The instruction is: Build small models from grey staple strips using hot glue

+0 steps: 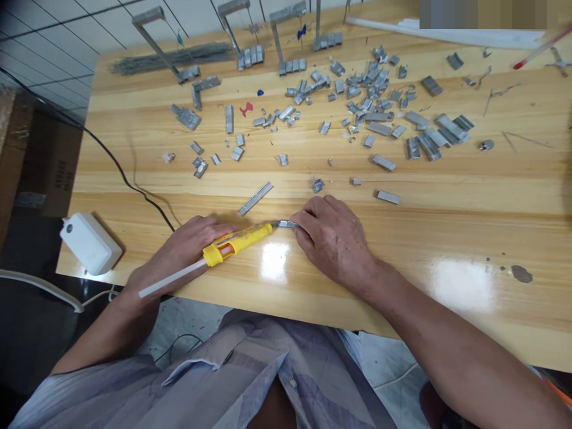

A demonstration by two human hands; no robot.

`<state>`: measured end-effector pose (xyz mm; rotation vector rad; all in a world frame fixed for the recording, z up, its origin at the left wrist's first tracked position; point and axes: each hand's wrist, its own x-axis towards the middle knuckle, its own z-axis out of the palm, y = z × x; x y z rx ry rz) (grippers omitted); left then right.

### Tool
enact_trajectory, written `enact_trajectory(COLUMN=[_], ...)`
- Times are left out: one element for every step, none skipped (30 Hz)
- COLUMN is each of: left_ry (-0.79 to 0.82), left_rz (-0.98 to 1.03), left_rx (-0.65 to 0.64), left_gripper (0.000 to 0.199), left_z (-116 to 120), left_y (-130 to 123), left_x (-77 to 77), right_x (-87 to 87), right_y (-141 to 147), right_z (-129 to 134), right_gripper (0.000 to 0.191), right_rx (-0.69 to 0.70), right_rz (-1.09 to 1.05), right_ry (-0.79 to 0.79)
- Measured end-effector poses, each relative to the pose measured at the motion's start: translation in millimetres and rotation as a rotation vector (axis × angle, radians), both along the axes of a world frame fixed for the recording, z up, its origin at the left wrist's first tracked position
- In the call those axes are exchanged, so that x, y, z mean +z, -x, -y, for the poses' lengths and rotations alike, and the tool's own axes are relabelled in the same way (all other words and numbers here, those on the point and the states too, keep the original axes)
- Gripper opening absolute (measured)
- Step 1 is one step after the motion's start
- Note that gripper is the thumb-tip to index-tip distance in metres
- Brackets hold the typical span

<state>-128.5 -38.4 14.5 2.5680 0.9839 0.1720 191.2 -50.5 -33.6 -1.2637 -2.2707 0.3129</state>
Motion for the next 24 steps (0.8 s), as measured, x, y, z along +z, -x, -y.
enact_trajectory(left_ry=[0.006,0.012,0.019,0.024,0.025,0.02,0.011,-0.002,-0.014,-0.025,-0.031,-0.036,-0.04,-0.044,-0.049,-0.053,-0.056,-0.057,-0.055,-0.053,-0.049,-0.048,-0.047,-0.047], left_rz=[-0.004,-0.006,-0.007,-0.007,-0.006,-0.003,0.001,0.008,0.015,0.022,0.029,0.036,0.042,0.046,0.049,0.055,0.059,0.066,0.072,0.077,0.08,0.082,0.08,0.074], left_rx=[0.006,0.011,0.016,0.019,0.022,0.022,0.02,0.016,0.015,0.014,0.014,0.014,0.014,0.013,0.011,0.01,0.009,0.009,0.011,0.014,0.017,0.02,0.023,0.026], left_gripper=[0.037,0.037,0.037,0.037,0.037,0.037,0.037,0.037,0.037,0.037,0.036,0.036,0.036,0.036,0.036,0.036,0.037,0.037,0.038,0.039,0.04,0.04,0.041,0.041], left_z=[0.4,0.8,1.3,1.7,2.1,2.6,3.0,3.3,3.6,3.9,4.1,4.3,4.5,4.7,4.9,5.2,5.5,5.8,6.1,6.4,6.7,6.9,6.9,6.8], left_y=[0.0,-0.1,-0.1,-0.3,-0.5,-0.9,-1.4,-1.9,-2.3,-2.8,-3.1,-3.3,-3.3,-3.3,-3.2,-3.1,-3.1,-3.1,-3.3,-3.6,-4.0,-4.3,-4.6,-4.7], left_x=[0.6,1.0,1.2,1.1,0.7,0.2,-0.5,-1.2,-1.9,-2.5,-2.9,-3.1,-3.1,-3.1,-2.9,-2.8,-2.8,-2.8,-3.0,-3.2,-3.4,-3.7,-3.9,-4.1], right_x=[0.1,0.2,0.2,0.3,0.3,0.4,0.4,0.5,0.6,0.7,0.8,0.9,0.9,0.9,0.8,0.6,0.4,0.2,-0.1,-0.3,-0.4,-0.6,-0.8,-0.9], right_y=[0.0,0.1,0.0,0.0,-0.1,-0.2,-0.3,-0.3,-0.4,-0.4,-0.4,-0.4,-0.4,-0.3,-0.3,-0.3,-0.2,-0.2,-0.2,-0.2,-0.2,-0.2,-0.2,-0.2], right_z=[0.0,0.0,0.0,0.0,0.0,0.0,-0.1,-0.1,-0.2,-0.3,-0.3,-0.4,-0.4,-0.4,-0.4,-0.4,-0.4,-0.5,-0.5,-0.5,-0.5,-0.5,-0.4,-0.3], right_gripper=[0.018,0.018,0.019,0.019,0.019,0.019,0.019,0.018,0.018,0.018,0.018,0.018,0.018,0.018,0.018,0.018,0.018,0.017,0.017,0.017,0.017,0.017,0.017,0.017], right_rx=[-0.001,-0.001,-0.001,-0.001,-0.001,-0.002,-0.003,-0.005,-0.004,-0.001,0.002,0.003,0.004,0.004,0.004,0.003,0.002,0.003,0.005,0.006,0.007,0.007,0.006,0.004], right_rz=[0.0,-0.001,-0.002,-0.001,0.0,-0.001,-0.004,-0.008,-0.011,-0.013,-0.014,-0.014,-0.012,-0.011,-0.009,-0.008,-0.005,-0.003,0.0,0.002,0.001,-0.001,-0.004,-0.008], right_ry=[-0.003,-0.001,0.004,0.01,0.018,0.021,0.023,0.023,0.024,0.027,0.031,0.032,0.03,0.024,0.014,0.001,-0.01,-0.016,-0.017,-0.015,-0.013,-0.01,-0.01,-0.012])
